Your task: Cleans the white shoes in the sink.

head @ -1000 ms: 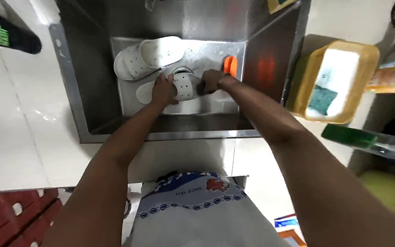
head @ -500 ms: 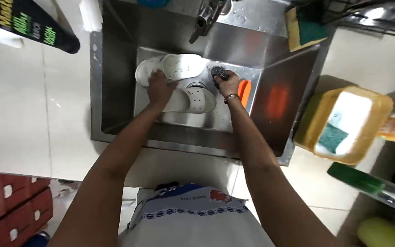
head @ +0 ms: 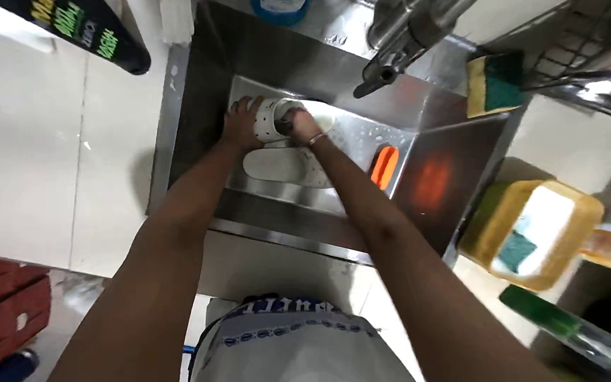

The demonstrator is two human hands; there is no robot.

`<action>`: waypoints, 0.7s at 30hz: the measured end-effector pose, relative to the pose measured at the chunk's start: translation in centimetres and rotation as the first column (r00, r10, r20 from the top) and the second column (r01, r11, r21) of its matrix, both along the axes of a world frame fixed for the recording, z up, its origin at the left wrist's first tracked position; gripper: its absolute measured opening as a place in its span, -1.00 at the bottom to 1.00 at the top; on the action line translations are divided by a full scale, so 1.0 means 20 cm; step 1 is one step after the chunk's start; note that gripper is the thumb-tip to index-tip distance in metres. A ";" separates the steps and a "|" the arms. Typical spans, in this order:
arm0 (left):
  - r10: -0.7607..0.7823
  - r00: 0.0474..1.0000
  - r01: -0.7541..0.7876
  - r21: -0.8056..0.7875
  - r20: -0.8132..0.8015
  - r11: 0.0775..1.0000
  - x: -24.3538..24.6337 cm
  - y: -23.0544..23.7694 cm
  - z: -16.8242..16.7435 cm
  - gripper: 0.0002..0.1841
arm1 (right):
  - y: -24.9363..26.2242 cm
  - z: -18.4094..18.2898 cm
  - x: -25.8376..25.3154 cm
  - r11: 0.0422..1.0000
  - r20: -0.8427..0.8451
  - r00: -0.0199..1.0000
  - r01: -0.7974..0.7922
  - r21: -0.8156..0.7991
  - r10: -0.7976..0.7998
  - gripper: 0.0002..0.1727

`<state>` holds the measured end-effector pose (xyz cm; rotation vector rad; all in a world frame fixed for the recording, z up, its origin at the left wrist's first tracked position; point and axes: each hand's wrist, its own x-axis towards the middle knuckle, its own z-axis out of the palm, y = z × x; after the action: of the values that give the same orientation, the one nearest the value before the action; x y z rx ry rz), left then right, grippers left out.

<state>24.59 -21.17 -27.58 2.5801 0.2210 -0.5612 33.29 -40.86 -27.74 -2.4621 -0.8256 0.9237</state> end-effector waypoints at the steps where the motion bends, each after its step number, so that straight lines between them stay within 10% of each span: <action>1: -0.004 1.000 0.004 -0.003 -0.010 1.000 0.00 0.01 0.00 0.34 | -0.13 -0.02 0.06 0.999 0.037 0.998 0.047 -0.021 -0.046 -0.58; 5: 0.005 1.000 -0.004 -0.023 0.016 1.000 0.02 0.03 -0.03 0.33 | -0.22 0.08 0.10 0.981 0.096 0.978 0.190 -0.048 -0.185 -0.55; 11: 0.001 0.999 0.002 -0.063 0.054 0.998 -0.01 0.05 -0.07 0.32 | 0.04 -0.06 0.07 0.973 0.124 0.975 -0.200 0.112 0.186 -0.69; 14: 0.032 0.996 -0.022 -0.116 0.086 0.993 -0.03 0.04 -0.07 0.31 | -0.24 0.06 0.16 0.998 0.134 0.991 -0.018 0.060 0.010 -0.64; 21: 0.015 0.996 -0.008 -0.073 0.091 0.997 0.00 0.07 -0.09 0.34 | 0.20 -0.03 -0.06 0.980 0.185 0.977 0.074 0.185 -0.109 -0.72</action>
<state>24.64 -19.84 -29.40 2.5250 0.1806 -0.4376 32.00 -36.89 -28.32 -2.4361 -0.8110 0.5576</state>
